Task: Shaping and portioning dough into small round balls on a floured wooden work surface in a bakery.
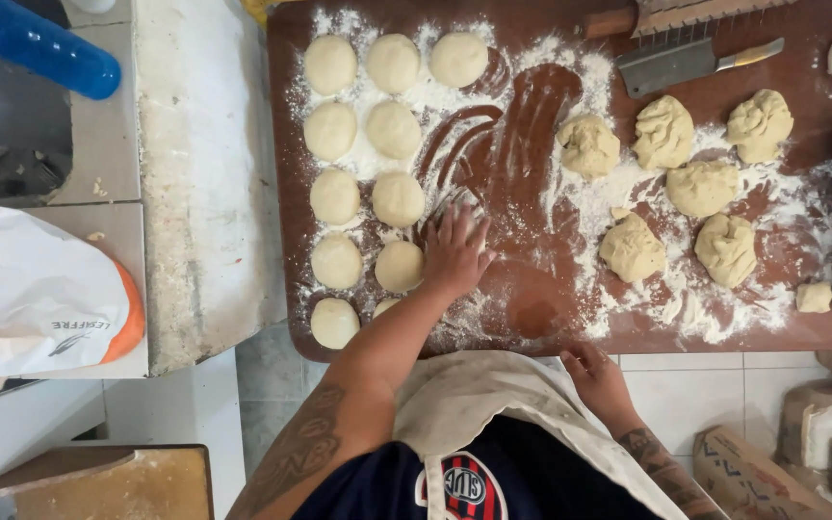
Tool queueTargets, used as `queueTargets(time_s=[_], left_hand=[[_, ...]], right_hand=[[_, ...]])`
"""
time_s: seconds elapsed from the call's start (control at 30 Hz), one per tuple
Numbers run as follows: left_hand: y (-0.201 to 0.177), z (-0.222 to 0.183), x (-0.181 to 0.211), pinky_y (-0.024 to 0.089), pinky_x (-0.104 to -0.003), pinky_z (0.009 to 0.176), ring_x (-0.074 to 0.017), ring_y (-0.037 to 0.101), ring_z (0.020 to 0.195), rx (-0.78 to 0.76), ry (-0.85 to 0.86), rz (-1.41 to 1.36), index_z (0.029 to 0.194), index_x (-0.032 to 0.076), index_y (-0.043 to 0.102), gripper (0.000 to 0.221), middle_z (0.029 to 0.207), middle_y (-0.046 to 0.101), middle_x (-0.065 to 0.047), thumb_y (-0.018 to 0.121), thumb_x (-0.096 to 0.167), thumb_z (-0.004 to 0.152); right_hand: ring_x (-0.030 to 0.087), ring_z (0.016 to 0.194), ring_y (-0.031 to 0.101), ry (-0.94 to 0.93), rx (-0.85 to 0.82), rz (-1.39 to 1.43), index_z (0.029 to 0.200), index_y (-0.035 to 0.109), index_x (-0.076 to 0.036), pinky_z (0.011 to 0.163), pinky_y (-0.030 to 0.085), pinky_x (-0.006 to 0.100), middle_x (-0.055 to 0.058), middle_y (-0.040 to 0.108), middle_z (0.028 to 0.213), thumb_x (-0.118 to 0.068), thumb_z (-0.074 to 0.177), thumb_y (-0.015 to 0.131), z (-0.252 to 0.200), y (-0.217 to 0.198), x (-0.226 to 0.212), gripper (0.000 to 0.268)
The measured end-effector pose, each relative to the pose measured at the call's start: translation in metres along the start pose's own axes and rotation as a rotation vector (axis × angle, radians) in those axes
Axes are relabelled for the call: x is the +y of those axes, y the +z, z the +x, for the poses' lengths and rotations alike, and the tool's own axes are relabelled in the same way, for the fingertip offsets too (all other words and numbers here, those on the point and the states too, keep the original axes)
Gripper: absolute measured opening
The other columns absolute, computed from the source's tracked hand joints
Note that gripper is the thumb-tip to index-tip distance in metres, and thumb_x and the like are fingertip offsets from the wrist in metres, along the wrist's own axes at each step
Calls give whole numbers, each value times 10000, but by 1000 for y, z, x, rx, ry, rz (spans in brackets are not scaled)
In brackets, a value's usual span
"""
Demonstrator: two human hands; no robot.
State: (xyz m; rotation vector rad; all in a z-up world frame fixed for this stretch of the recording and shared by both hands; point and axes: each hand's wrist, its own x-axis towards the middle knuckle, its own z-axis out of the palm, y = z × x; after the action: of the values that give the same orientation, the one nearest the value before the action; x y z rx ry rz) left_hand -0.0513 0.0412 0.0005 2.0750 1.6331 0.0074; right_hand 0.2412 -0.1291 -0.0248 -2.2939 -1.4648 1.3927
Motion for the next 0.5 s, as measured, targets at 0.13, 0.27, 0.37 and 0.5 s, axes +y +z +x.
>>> queueTargets(time_s=[0.13, 0.27, 0.37, 0.5], left_hand=[[-10, 28, -1, 239, -647, 1184, -466, 236, 1513, 11, -109, 18, 1551, 165, 436, 549, 1644, 207, -231, 412, 419, 1066], [27, 36, -23, 374, -695, 1053, -451, 418, 1384, 58, -84, 148, 1498, 110, 475, 607, 1454, 440, -248, 555, 407, 975], [21, 20, -22, 453, -469, 1075, -359, 475, 1317, -93, -125, 155, 1582, 31, 281, 932, 1450, 489, -210, 687, 549, 922], [48, -1, -35, 546, -472, 905, -402, 490, 1251, -48, 265, 122, 1298, 13, 555, 626, 1408, 447, -255, 800, 374, 848]], right_hand=[[384, 1165, 684, 8, -13, -4, 1239, 731, -129, 1018, 547, 518, 163, 741, 1204, -395, 972, 650, -4, -15, -13, 386], [372, 1156, 690, -22, 21, -54, 1234, 726, -126, 1011, 558, 511, 166, 739, 1200, -379, 966, 659, -5, -27, -21, 375], [276, 965, 732, -28, 2, -88, 1160, 715, -150, 849, 539, 403, 55, 777, 1095, -414, 955, 588, -1, -29, -19, 358], [269, 989, 728, -6, -27, -114, 1179, 718, -159, 862, 539, 400, 50, 770, 1128, -424, 954, 571, 8, -30, -17, 378]])
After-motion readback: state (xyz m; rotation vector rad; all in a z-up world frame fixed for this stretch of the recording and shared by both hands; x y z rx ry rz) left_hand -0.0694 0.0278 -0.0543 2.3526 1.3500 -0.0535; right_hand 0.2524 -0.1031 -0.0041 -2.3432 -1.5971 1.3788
